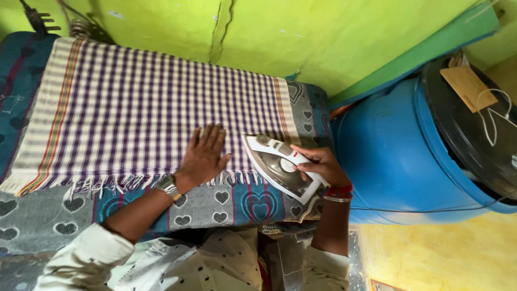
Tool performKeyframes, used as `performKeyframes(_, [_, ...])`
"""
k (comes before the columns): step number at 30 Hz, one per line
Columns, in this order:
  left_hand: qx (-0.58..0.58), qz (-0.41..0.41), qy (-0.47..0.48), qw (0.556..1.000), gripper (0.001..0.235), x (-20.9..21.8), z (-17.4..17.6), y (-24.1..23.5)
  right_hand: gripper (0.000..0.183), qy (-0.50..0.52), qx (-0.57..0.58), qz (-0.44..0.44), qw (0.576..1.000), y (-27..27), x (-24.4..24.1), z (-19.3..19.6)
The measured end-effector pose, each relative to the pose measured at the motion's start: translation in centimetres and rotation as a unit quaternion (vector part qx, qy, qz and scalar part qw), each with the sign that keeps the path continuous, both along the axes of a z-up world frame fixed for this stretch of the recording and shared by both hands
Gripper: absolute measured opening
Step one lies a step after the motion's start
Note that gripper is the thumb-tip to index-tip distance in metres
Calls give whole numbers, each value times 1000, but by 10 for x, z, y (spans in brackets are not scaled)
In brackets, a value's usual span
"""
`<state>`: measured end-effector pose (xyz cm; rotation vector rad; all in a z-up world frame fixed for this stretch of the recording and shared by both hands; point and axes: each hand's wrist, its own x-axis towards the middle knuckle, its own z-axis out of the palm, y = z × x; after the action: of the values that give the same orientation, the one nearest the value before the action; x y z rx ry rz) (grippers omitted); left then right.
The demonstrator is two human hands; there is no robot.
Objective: The person irons a checkered cloth by moving an iron back and forth across its surface while using their other hand to smooth the fabric.
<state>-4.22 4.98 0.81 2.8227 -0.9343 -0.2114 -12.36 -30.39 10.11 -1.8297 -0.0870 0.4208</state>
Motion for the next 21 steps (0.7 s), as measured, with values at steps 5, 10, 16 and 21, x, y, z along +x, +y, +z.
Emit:
performKeyframes(5, [-7,65,-33,997,73,-1,-10,55,65,6,55,20,998,50,22,-2])
performKeyframes(10, [-31,123,-72,989,74,-2,-22,100,64,11,95,47,994,97,40,-5])
performKeyframes(16, [-32,151,-146,977,88,-6,-29,132,61,-40,116,-17,992,161,61,-15])
performKeyframes(21, [-71,162,-173,969,92,-18,-33,151,58,-40,131,-26,990,178,68,-22])
